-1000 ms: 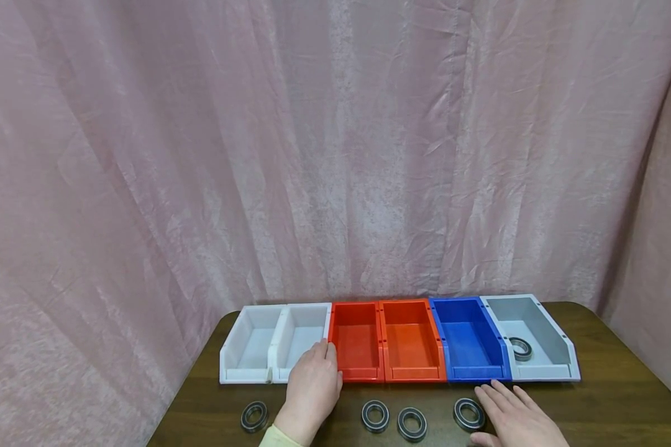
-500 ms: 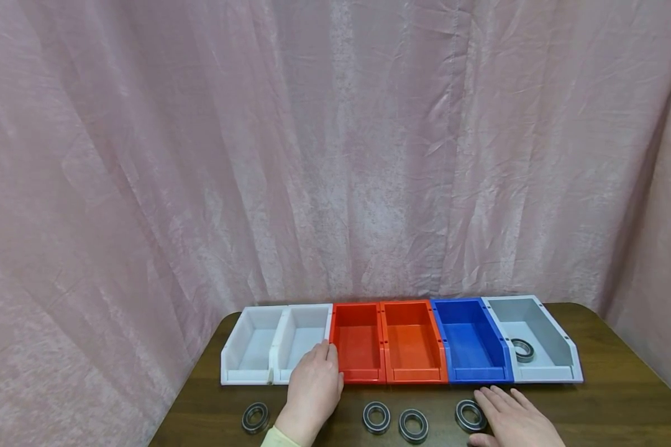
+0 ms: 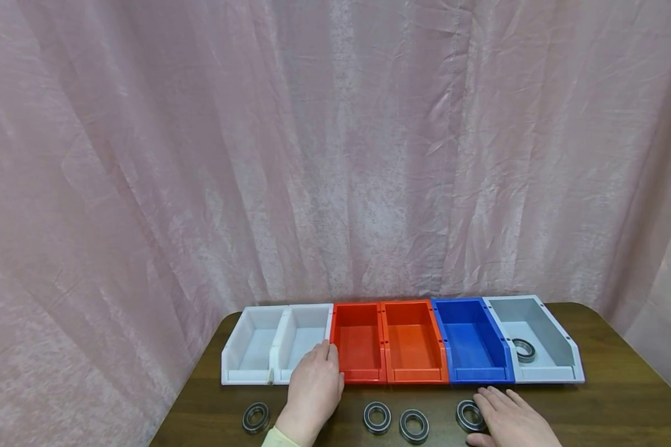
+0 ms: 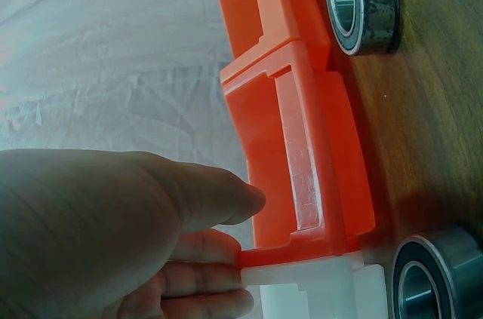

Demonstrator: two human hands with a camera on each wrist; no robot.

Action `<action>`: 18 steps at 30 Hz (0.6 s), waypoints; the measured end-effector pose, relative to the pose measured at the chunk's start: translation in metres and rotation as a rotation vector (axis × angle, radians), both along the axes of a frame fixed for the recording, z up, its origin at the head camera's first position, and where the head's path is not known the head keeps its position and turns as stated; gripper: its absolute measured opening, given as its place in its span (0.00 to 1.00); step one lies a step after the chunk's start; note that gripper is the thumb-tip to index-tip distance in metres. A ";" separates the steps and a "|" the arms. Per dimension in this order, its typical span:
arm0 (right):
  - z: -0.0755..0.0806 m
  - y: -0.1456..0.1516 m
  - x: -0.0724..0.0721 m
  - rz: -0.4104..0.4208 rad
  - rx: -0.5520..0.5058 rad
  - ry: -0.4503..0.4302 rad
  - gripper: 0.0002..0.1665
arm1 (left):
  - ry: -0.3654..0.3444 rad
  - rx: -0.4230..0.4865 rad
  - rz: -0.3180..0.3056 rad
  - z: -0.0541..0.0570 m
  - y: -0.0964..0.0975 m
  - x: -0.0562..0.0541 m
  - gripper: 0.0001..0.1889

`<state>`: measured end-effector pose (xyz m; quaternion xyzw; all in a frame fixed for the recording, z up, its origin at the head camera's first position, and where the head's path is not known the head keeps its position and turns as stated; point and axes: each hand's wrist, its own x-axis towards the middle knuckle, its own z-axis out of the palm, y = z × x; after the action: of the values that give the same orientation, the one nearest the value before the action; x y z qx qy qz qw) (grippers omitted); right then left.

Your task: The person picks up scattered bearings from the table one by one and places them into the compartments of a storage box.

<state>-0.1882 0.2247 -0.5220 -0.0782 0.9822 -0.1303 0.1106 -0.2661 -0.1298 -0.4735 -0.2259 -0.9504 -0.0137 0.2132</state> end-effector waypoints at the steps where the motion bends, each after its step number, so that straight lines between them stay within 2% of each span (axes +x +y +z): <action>1: 0.000 0.000 0.000 0.001 0.002 0.001 0.51 | -0.001 0.001 -0.001 0.000 0.000 0.000 0.30; 18: -0.005 -0.007 -0.005 -0.005 0.018 0.044 0.45 | 0.018 0.007 -0.002 -0.005 -0.001 -0.002 0.30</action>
<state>-0.1935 0.2181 -0.5270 -0.0774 0.9857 -0.1200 0.0893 -0.2676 -0.1307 -0.4784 -0.2264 -0.9481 -0.0153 0.2226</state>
